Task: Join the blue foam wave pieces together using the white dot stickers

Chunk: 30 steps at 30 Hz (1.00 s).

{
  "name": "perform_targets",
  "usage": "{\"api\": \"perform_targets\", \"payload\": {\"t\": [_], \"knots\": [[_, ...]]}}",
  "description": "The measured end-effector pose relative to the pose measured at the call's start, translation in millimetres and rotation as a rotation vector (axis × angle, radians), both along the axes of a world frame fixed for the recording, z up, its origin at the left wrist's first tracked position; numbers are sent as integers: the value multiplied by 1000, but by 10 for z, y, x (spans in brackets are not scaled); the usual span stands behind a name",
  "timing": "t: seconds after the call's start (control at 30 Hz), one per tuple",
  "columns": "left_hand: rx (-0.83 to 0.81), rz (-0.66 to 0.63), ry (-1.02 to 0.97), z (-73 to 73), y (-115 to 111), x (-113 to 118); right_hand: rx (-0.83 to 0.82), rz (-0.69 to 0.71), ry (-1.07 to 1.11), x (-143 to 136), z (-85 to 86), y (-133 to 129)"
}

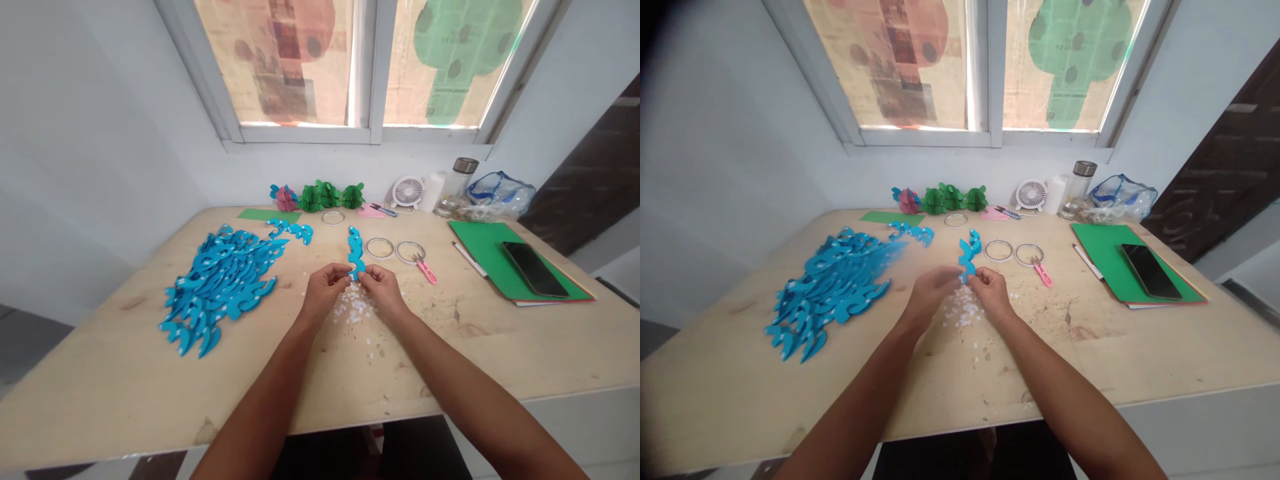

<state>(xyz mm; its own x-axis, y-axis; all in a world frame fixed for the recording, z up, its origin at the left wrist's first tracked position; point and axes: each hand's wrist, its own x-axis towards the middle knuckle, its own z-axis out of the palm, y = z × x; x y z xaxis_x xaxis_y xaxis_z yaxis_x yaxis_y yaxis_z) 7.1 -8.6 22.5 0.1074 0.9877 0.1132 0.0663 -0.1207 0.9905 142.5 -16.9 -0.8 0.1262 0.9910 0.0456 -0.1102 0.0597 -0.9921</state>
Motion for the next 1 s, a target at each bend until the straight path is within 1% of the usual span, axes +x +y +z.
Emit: {"api": "perform_targets", "payload": {"t": [0.13, 0.23, 0.3, 0.37, 0.47, 0.53, 0.6, 0.77, 1.0], "knots": [[78, 76, 24, 19, 6, -15, 1, -35, -13, 9, -10, 6], [99, 113, 53, 14, 21, -40, -6, -48, -34, 10, -2, 5], [105, 107, 118, -4, 34, -53, -6, -49, -39, 8, 7, 1], [118, 111, 235, -24, 43, -60, 1, -52, -41, 5, 15, -4], [184, 161, 381, -27, 38, -61, 7, -55, -48, 3, 16, -8], [246, 185, 398, -9, 20, -56, 4, -56, -51, 3, 11, -7], [282, 181, 393, 13, -2, -50, 2, -60, -54, 2, 6, -5], [235, 135, 400, 18, -25, -34, -7, -62, -54, -1, 23, -11], [200, 129, 463, 11, 3, -55, 13, -53, -55, -1, 11, -10]]}}
